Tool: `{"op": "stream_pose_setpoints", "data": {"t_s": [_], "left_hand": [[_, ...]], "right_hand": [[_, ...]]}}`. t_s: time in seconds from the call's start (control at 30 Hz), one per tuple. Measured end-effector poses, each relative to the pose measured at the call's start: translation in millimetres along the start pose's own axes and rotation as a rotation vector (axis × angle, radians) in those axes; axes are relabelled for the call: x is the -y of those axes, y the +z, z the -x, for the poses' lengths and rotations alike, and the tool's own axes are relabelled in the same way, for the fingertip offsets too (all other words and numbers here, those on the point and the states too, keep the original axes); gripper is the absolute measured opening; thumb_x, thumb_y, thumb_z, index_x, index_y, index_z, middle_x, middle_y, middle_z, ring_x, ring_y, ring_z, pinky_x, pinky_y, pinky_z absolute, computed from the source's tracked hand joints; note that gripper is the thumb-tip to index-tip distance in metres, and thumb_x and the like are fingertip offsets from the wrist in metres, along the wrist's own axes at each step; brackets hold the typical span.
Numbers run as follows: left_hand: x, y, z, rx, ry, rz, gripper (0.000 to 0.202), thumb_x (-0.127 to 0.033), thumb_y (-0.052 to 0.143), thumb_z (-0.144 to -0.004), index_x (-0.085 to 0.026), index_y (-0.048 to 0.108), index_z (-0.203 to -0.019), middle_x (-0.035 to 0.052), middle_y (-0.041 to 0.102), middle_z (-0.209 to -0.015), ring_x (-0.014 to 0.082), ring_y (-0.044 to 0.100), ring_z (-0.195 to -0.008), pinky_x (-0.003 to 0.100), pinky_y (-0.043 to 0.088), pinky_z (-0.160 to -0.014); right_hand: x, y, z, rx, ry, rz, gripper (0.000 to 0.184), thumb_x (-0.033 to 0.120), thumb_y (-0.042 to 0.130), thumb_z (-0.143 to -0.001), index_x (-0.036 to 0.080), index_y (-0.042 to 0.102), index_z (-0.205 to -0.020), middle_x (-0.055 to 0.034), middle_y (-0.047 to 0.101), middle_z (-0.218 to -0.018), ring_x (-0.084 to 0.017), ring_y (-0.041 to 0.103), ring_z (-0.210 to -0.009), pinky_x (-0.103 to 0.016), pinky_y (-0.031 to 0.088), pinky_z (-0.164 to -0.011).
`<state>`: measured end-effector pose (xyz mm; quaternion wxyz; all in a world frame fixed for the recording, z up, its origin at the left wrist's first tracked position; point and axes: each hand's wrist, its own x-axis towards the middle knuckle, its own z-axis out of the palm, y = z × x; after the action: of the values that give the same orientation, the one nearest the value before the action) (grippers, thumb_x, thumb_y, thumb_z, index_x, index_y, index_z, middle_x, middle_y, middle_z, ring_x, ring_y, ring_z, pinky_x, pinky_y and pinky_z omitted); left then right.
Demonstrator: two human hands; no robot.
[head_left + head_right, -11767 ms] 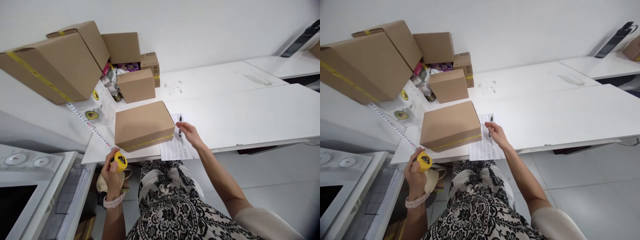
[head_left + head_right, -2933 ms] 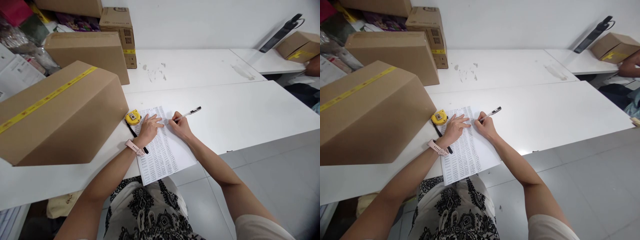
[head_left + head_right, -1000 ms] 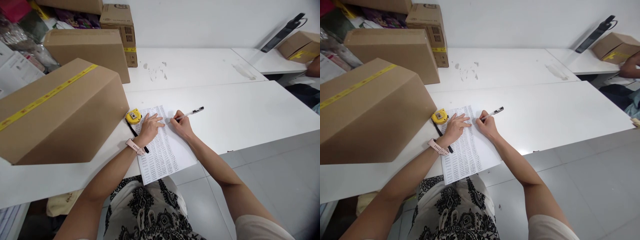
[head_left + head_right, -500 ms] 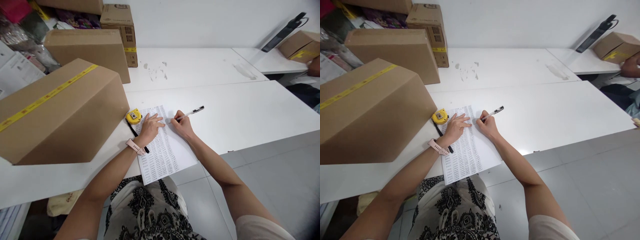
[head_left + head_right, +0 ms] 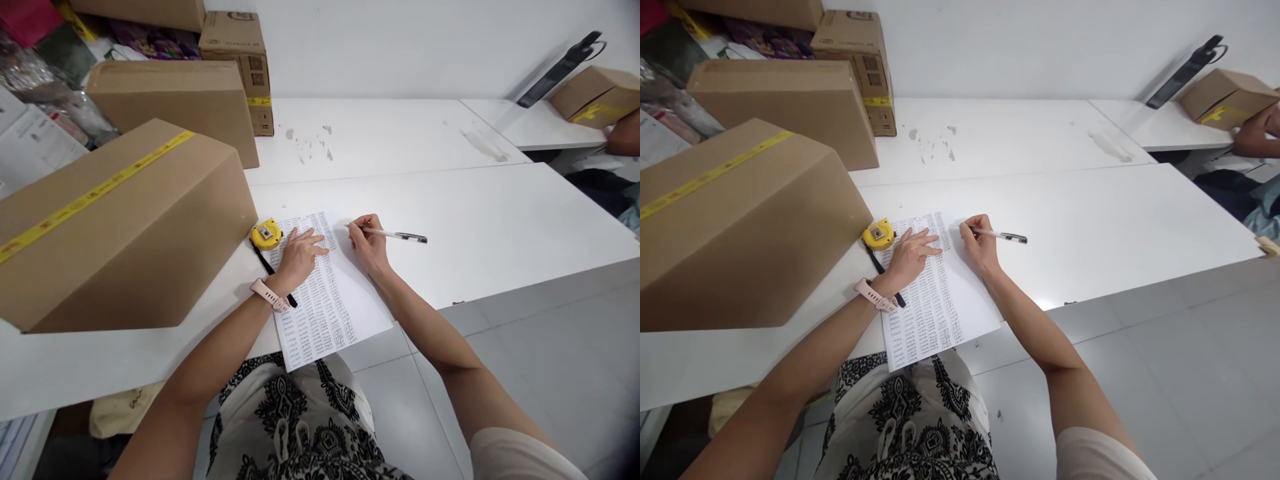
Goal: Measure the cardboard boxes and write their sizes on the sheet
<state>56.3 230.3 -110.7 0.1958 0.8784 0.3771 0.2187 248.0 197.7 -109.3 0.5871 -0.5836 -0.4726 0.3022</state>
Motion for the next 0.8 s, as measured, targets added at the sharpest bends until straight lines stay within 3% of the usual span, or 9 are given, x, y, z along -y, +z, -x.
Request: {"op": "stream_pose_setpoints", "data": {"t_s": [0.17,0.23,0.4,0.53,0.6,0.7,0.8], "left_hand": [[4.2,1.6,0.7,-0.025,0.038,0.003,0.059,0.016,0.047,-0.076,-0.028,0.082,-0.094,0.0044,0.074,-0.126,0.029,0.059,-0.134,0.066,0.034,-0.117],[4.8,1.9,2.0,-0.041,0.05,-0.007,0.059,0.016,0.046,-0.076,-0.027,0.081,-0.095,0.0037,0.074,-0.126,0.0286,0.059,-0.134,0.066,0.035,-0.116],[7.3,3.5,4.0,-0.056,0.064,-0.029,0.056,0.014,0.045,-0.077,-0.024,0.081,-0.094,0.0052,0.075,-0.125,0.0299,0.06,-0.133,0.064,0.036,-0.116],[1.6,-2.2,-1.1,-0.106,0.045,-0.009,0.043,0.005,0.048,-0.084,-0.023,0.079,-0.095,0.0067,0.075,-0.125,0.0285,0.063,-0.128,0.061,0.038,-0.116],[-17.1,-14.7,0.8,-0.181,0.039,0.022,0.03,-0.007,0.052,-0.089,-0.021,0.076,-0.101,0.0093,0.076,-0.121,0.0269,0.068,-0.12,0.055,0.045,-0.112],[-73.4,-48.1,24.5,-0.25,0.125,0.157,0.024,-0.022,0.047,-0.099,-0.021,0.069,-0.108,0.0083,0.078,-0.103,0.0212,0.072,-0.101,0.04,0.057,-0.094],[-146.1,-93.7,69.8,-0.092,0.319,0.358,0.032,-0.029,0.036,-0.104,-0.032,0.068,-0.101,0.0016,0.075,-0.085,0.0163,0.07,-0.079,0.033,0.06,-0.074]], "right_hand": [[2.5,-3.3,-6.7,-0.066,0.059,-0.117,0.038,0.052,0.073,-0.079,0.025,0.049,-0.091,0.0022,0.063,-0.075,-0.013,0.061,-0.065,-0.03,0.054,-0.064],[3.3,-9.5,-11.6,-0.151,0.087,-0.134,0.038,0.053,0.072,-0.08,0.025,0.046,-0.085,0.004,0.06,-0.068,-0.012,0.056,-0.057,-0.027,0.05,-0.057],[0.1,-27.0,-27.5,-0.4,0.207,-0.252,0.044,0.051,0.069,-0.082,0.026,0.033,-0.075,0.0102,0.039,-0.052,-0.008,0.036,-0.044,-0.021,0.027,-0.041],[-3.4,-27.1,-32.0,-0.461,0.228,-0.265,0.036,0.057,0.06,-0.085,0.026,0.042,-0.085,0.0083,0.047,-0.056,-0.009,0.04,-0.045,-0.021,0.029,-0.041],[-5.3,-23.7,-30.8,-0.454,0.18,-0.233,0.038,0.062,0.055,-0.088,0.025,0.047,-0.093,0.0056,0.056,-0.061,-0.009,0.044,-0.046,-0.022,0.033,-0.043],[-11.3,-20.3,-30.2,-0.414,0.095,-0.153,0.045,0.069,0.046,-0.089,0.025,0.049,-0.097,0.0051,0.056,-0.061,-0.01,0.045,-0.045,-0.023,0.034,-0.045],[-23.5,-21.8,-35.3,-0.396,0.058,-0.068,0.048,0.072,0.038,-0.091,0.025,0.048,-0.095,0.0059,0.049,-0.061,-0.01,0.045,-0.046,-0.023,0.031,-0.045]]}}
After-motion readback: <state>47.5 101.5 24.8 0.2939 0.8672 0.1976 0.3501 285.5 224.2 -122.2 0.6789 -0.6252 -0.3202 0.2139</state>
